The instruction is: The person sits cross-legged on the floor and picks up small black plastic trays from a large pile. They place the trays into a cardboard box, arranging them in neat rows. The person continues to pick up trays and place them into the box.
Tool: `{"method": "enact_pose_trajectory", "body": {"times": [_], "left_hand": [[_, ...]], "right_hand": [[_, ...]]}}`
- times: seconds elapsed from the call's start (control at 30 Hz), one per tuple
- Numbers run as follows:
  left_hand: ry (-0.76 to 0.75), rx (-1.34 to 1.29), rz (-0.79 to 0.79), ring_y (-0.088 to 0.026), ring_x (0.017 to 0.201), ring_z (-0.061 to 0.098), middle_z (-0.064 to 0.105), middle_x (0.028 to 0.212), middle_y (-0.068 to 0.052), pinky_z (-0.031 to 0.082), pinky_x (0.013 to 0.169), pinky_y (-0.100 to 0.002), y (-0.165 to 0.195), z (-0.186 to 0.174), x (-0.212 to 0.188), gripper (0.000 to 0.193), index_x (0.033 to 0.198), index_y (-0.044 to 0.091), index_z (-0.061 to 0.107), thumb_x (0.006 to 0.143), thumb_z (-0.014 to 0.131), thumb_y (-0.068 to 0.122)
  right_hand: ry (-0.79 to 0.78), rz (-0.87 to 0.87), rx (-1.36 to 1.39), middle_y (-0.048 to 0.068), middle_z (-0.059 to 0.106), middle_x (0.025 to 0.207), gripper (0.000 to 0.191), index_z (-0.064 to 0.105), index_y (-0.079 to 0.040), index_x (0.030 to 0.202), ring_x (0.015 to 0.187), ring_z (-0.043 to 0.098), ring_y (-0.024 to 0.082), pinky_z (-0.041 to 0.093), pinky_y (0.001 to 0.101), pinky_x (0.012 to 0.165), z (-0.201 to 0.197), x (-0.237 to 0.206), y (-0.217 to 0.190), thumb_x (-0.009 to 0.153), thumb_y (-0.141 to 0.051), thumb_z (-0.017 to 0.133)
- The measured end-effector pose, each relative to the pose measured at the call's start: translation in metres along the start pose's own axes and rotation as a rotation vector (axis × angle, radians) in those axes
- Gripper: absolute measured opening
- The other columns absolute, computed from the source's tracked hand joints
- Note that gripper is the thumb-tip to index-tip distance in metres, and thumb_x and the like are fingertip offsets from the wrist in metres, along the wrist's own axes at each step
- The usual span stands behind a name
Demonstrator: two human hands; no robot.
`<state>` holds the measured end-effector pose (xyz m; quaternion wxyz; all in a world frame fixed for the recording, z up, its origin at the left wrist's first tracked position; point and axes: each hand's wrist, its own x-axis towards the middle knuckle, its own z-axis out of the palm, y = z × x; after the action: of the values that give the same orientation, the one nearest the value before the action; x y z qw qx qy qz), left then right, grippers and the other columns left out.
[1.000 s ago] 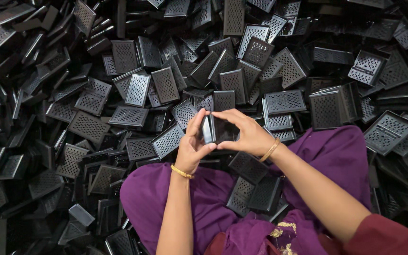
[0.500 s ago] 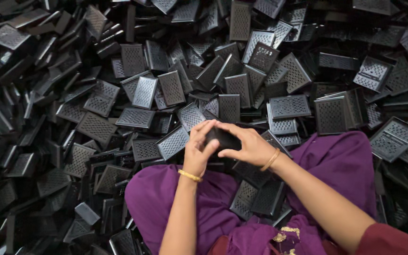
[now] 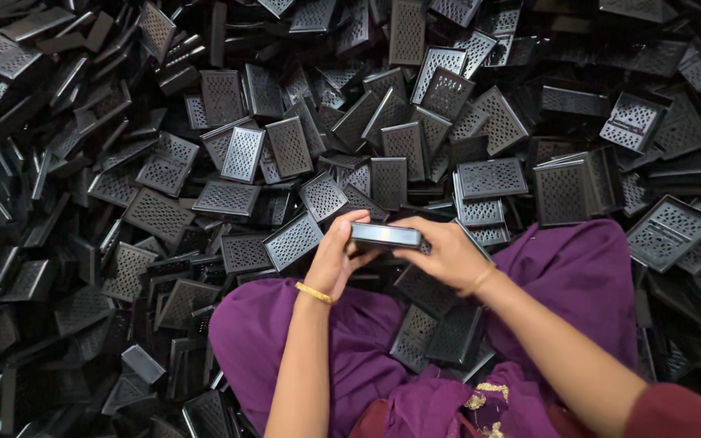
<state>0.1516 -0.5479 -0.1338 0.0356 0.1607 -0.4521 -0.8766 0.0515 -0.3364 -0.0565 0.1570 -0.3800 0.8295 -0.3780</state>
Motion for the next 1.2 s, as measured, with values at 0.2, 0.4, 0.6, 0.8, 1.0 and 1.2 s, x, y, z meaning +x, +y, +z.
{"method": "enact_pose_trajectory", "body": {"times": [0.2, 0.4, 0.6, 0.8, 1.0, 1.2], "left_hand": [[0.282, 0.953, 0.617, -0.024, 0.109, 0.071, 0.071, 0.122, -0.01, 0.056, 0.096, -0.036, 0.051, -0.024, 0.054, 0.025, 0.121, 0.012, 0.071, 0.097, 0.073, 0.017], [0.277, 1.618, 1.031, -0.043, 0.109, 0.061, 0.063, 0.118, -0.02, 0.054, 0.09, -0.048, 0.076, -0.023, 0.112, 0.034, 0.1, 0.011, 0.065, 0.068, 0.075, 0.009], [0.172, 1.165, 0.532, -0.031, 0.074, 0.071, 0.071, 0.085, -0.014, 0.055, 0.068, -0.041, 0.052, 0.03, 0.058, 0.016, 0.105, 0.007, 0.068, 0.094, 0.076, 0.016], [-0.246, 1.152, 0.522, -0.03, 0.079, 0.074, 0.074, 0.085, -0.014, 0.057, 0.071, -0.04, 0.087, 0.045, 0.077, 0.026, 0.097, 0.005, 0.073, 0.097, 0.065, 0.03], [0.739, 1.495, 0.437, -0.049, 0.117, 0.055, 0.062, 0.125, -0.024, 0.035, 0.096, -0.069, 0.15, -0.001, 0.182, 0.053, 0.133, 0.013, 0.061, 0.101, 0.056, 0.055], [0.538, 1.689, 0.025, -0.042, 0.132, 0.05, 0.058, 0.134, -0.02, 0.002, 0.109, -0.087, 0.1, 0.021, 0.177, 0.053, 0.132, 0.022, 0.062, 0.092, 0.06, 0.056]], "right_hand": [[-0.573, 0.138, 0.608, 0.003, 0.074, 0.119, 0.044, 0.063, -0.01, 0.132, 0.105, 0.069, 0.009, 0.055, 0.0273, 0.093, -0.034, -0.034, 0.027, 0.09, -0.016, 0.075], [-0.116, 0.07, 0.265, 0.006, 0.076, 0.122, 0.043, 0.066, -0.009, 0.134, 0.105, 0.072, 0.015, 0.058, 0.0318, 0.094, -0.036, -0.016, 0.035, 0.093, -0.019, 0.074], [0.338, -0.343, -0.264, 0.025, 0.042, 0.153, 0.093, 0.037, -0.005, 0.153, 0.138, 0.046, 0.045, 0.038, 0.0513, 0.111, -0.013, 0.033, 0.009, 0.077, -0.029, 0.084], [0.272, -0.121, -0.098, 0.02, 0.051, 0.142, 0.088, 0.038, -0.015, 0.159, 0.13, 0.055, 0.039, 0.046, 0.0437, 0.111, 0.013, 0.051, 0.023, 0.083, -0.031, 0.079], [0.174, 0.231, 0.312, 0.018, 0.061, 0.116, 0.064, 0.041, -0.02, 0.159, 0.091, 0.056, 0.024, 0.048, 0.0363, 0.078, -0.017, 0.029, 0.057, 0.099, -0.039, 0.057], [0.213, 0.258, 0.483, 0.007, 0.059, 0.109, 0.059, 0.042, -0.018, 0.155, 0.076, 0.059, 0.012, 0.052, 0.027, 0.067, -0.031, 0.022, 0.063, 0.099, -0.035, 0.05]]}}
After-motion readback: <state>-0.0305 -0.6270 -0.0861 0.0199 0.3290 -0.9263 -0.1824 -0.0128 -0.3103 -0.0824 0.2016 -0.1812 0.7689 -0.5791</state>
